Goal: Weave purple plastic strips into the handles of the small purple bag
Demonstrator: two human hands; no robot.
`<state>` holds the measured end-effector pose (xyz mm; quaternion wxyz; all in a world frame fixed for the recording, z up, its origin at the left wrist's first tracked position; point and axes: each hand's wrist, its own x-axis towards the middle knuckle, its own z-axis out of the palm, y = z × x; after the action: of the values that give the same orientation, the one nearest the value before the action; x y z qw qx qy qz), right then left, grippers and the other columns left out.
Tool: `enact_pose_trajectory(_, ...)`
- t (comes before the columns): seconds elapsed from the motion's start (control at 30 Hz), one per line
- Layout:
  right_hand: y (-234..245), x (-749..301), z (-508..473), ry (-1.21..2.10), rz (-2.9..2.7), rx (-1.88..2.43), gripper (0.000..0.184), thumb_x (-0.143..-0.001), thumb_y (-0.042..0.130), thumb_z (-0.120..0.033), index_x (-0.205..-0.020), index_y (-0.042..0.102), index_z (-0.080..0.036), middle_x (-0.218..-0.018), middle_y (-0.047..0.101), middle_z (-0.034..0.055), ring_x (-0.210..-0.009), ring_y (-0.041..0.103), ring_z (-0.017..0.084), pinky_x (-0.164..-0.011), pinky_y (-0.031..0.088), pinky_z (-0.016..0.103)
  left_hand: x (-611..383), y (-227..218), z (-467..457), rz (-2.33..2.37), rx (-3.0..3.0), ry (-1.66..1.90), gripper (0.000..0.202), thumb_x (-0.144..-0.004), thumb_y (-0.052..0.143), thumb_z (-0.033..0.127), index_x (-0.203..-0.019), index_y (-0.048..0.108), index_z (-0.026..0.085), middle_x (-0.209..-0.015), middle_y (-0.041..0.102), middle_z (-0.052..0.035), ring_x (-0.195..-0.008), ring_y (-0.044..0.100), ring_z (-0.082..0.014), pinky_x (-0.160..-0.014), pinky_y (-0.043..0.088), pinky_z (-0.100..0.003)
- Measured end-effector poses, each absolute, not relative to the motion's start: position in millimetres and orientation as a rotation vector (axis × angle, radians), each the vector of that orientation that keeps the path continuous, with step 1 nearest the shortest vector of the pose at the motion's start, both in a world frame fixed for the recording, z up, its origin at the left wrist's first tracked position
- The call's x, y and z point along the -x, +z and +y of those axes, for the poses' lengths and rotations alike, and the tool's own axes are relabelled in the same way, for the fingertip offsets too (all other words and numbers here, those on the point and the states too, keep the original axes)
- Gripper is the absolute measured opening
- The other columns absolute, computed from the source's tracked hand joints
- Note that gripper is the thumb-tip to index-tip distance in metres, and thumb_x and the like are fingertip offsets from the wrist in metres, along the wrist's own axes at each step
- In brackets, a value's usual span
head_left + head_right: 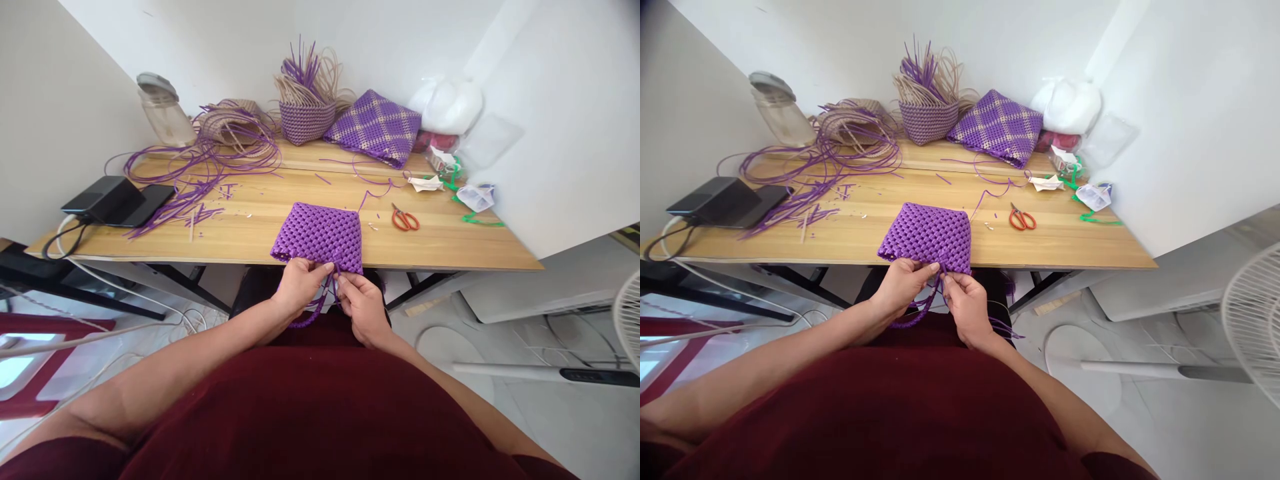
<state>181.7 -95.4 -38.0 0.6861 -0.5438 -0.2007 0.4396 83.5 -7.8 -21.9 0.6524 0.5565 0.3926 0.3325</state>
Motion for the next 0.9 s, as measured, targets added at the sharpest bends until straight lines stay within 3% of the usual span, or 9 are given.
enact_pose_trajectory(0.13, -39, -183, -97, 0.949, -0.474, 1.243, 0.031, -0.070, 0.077, -0.042, -0.083, 0.071, -0.014, -0.059, 0.054, -0.0019, -0.044, 0.034, 0.005, -0.040, 0.021, 0.021, -81, -19, -7, 0.894, -1.299, 0.746, 0.026, -0.073, 0.076, 0.035, -0.062, 0.065, 0.014, -0.059, 0.061, -0.0022, -0.050, 0.045, -0.0085, -0.049, 0.036, -0.023)
enact_pose_trajectory(0.3, -45, -184, -98, 0.918, -0.507, 1.279, 0.027, -0.075, 0.074, -0.039, -0.085, 0.071, -0.014, -0.062, 0.059, -0.0008, -0.042, 0.036, 0.005, -0.040, 0.024, 0.021, -79, -22, -6, 0.758, -1.226, 0.715, 0.023, -0.070, 0.080, 0.034, -0.074, 0.073, 0.013, -0.078, 0.073, -0.0093, -0.069, 0.064, -0.0164, -0.063, 0.048, -0.026)
enact_pose_trajectory(0.53, -46, -188, -109, 0.794, -0.753, 1.353, 0.031, -0.084, 0.068, -0.034, -0.110, 0.067, -0.017, -0.077, 0.067, 0.0004, -0.052, 0.054, 0.009, -0.051, 0.044, 0.023, -83, -23, -6, 0.774, -1.208, 0.719, 0.020, -0.071, 0.078, 0.032, -0.071, 0.072, 0.012, -0.074, 0.072, -0.0082, -0.065, 0.061, -0.0142, -0.062, 0.047, -0.025)
enact_pose_trajectory(0.7, -44, -189, -106, 0.859, -0.907, 1.371, 0.021, -0.086, 0.065, -0.032, -0.100, 0.060, -0.018, -0.072, 0.063, -0.0025, -0.048, 0.056, 0.010, -0.048, 0.045, 0.022, -85, -21, -7, 0.797, -1.165, 0.718, 0.020, -0.069, 0.079, 0.030, -0.071, 0.068, 0.013, -0.072, 0.069, -0.0055, -0.061, 0.057, -0.0118, -0.057, 0.043, -0.024)
enact_pose_trajectory(0.9, -43, -190, -98, 0.752, -0.847, 1.464, 0.025, -0.087, 0.062, -0.039, -0.080, 0.064, -0.016, -0.069, 0.065, 0.0015, -0.040, 0.052, 0.009, -0.040, 0.039, 0.022, -82, -23, -4, 0.746, -1.245, 0.708, 0.018, -0.070, 0.077, 0.028, -0.078, 0.070, 0.013, -0.080, 0.071, -0.0073, -0.072, 0.062, -0.0158, -0.069, 0.048, -0.028)
